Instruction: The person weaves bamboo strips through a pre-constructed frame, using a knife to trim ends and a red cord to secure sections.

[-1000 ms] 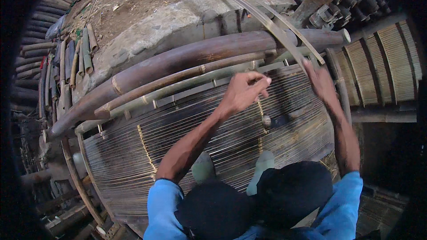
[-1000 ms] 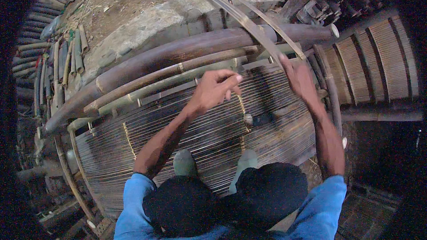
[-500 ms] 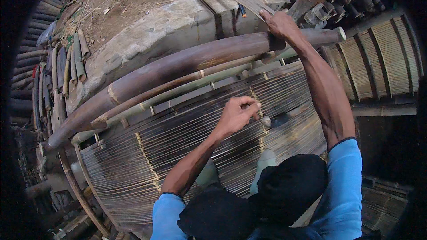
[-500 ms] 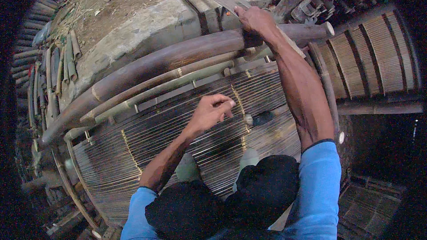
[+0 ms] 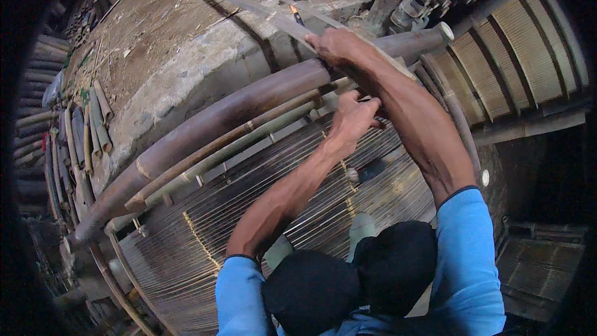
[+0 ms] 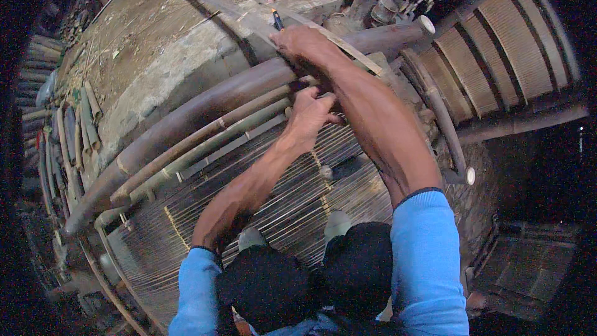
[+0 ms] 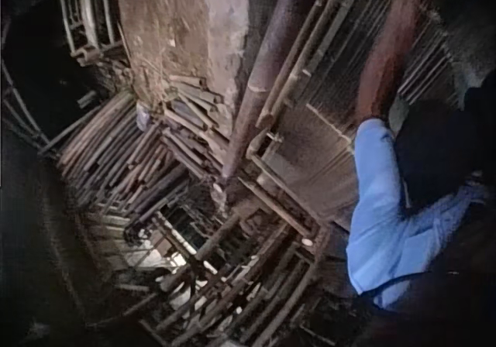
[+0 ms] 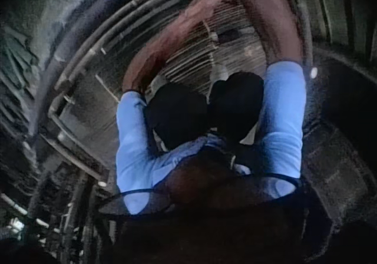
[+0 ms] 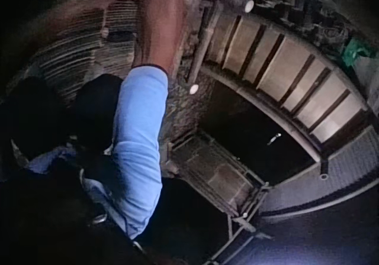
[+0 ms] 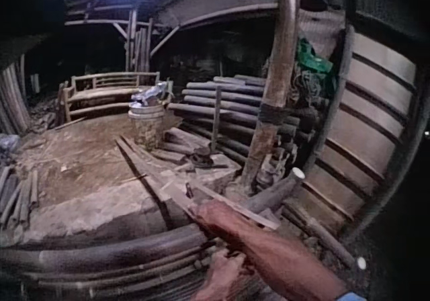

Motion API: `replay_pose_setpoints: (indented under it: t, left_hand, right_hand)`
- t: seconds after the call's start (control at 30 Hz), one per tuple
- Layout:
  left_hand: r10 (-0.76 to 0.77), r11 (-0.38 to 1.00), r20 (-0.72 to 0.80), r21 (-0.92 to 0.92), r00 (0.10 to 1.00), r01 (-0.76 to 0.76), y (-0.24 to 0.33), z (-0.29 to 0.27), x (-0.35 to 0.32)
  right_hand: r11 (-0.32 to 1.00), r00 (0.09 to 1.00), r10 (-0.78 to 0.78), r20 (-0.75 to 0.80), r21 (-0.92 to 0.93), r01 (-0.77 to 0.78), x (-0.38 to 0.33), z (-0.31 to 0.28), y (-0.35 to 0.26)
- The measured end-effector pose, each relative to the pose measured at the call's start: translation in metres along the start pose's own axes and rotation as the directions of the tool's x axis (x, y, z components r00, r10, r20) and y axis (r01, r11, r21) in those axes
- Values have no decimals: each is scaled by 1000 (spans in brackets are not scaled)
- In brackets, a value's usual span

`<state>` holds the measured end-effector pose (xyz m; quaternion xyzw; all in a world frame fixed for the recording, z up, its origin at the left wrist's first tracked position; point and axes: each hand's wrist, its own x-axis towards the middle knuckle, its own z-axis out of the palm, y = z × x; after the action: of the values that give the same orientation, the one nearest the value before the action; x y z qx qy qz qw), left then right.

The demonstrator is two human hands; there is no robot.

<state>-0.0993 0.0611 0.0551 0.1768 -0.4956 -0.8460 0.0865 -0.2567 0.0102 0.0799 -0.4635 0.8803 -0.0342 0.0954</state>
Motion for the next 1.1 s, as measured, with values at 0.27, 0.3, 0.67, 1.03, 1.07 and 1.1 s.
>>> replay_pose_setpoints:
  t: [0.27, 0.3, 0.67, 1.03, 1.07, 1.1]
  left_hand:
    - [15, 994, -22, -105, 1000, -17, -11, 8, 21]
    - [-24, 998, -62, -64, 998, 20, -6, 14, 18]
    - [-36, 999, -21, -6, 999, 36, -10, 28, 54]
    - [-52, 998, -34, 34, 998, 53, -16, 44, 73]
    - [-64, 997, -32, 48, 997, 66, -17, 44, 74]
    - [-76, 995, -30, 63, 997, 78, -17, 44, 75]
  right_hand:
    - [994, 980, -18, 196, 106, -3, 4, -17, 10]
    - [991, 970, 26, 241, 122, -57, 3, -18, 17]
    - [990, 976, 50, -210, 140, -21, -61, -66, 103]
    - [698, 999, 31, 21, 715, -36, -84, -5, 158]
    - [643, 998, 49, 31, 764, -56, -84, -4, 158]
    - [642, 999, 42, 28, 765, -48, -84, -3, 158]
